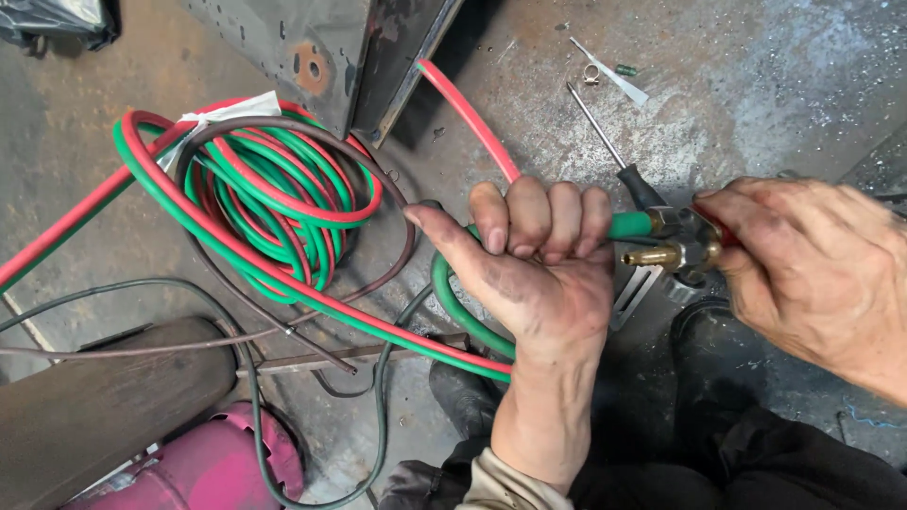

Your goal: The person connects a green gas hose to the fitting of a red oxy-fuel torch handle and tightens the connection by hand. They then attach the torch assembly to a long lance rod and continue securing the hose fittings.

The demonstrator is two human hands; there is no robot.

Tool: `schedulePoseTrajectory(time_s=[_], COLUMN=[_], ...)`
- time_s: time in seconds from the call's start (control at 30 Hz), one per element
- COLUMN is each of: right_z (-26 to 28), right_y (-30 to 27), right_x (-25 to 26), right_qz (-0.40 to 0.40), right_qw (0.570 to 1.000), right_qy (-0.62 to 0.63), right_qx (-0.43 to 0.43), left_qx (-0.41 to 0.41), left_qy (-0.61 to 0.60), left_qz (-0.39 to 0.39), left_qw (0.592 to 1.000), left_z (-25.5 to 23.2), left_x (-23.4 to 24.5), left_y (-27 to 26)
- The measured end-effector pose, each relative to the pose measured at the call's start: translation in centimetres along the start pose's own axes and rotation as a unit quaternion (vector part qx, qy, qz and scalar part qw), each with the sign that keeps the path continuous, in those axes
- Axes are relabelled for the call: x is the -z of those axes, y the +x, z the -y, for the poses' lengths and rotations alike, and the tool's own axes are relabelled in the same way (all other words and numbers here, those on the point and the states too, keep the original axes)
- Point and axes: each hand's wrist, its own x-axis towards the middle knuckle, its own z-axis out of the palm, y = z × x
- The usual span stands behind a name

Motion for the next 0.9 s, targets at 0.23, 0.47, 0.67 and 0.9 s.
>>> schedulePoseTrajectory(time_s=[0.23,0.47,0.67,0.9], right_z=[-0.7,-0.8,-1.7,-3.0], right_y=[-1.6,-3.3,-2.7,-4.0], right_x=[0.7,0.9,0.6,-2.3], right_qz=[0.023,0.243,0.416,0.471], right_qw=[0.996,0.941,0.809,0.742], right_qy=[0.082,0.112,0.219,0.272], right_qx=[-0.012,-0.209,-0.352,-0.391], left_qx=[0.158,0.177,0.202,0.222], left_qy=[0.036,0.042,0.051,0.135], left_qz=[0.136,0.258,0.344,0.407], left_qw=[0.977,0.949,0.916,0.876], left_z=[-0.9,-0.8,-1.0,0.0], left_x=[1.5,2.9,2.9,5.7], left_y=[-1.6,-0.6,0.6,2.7])
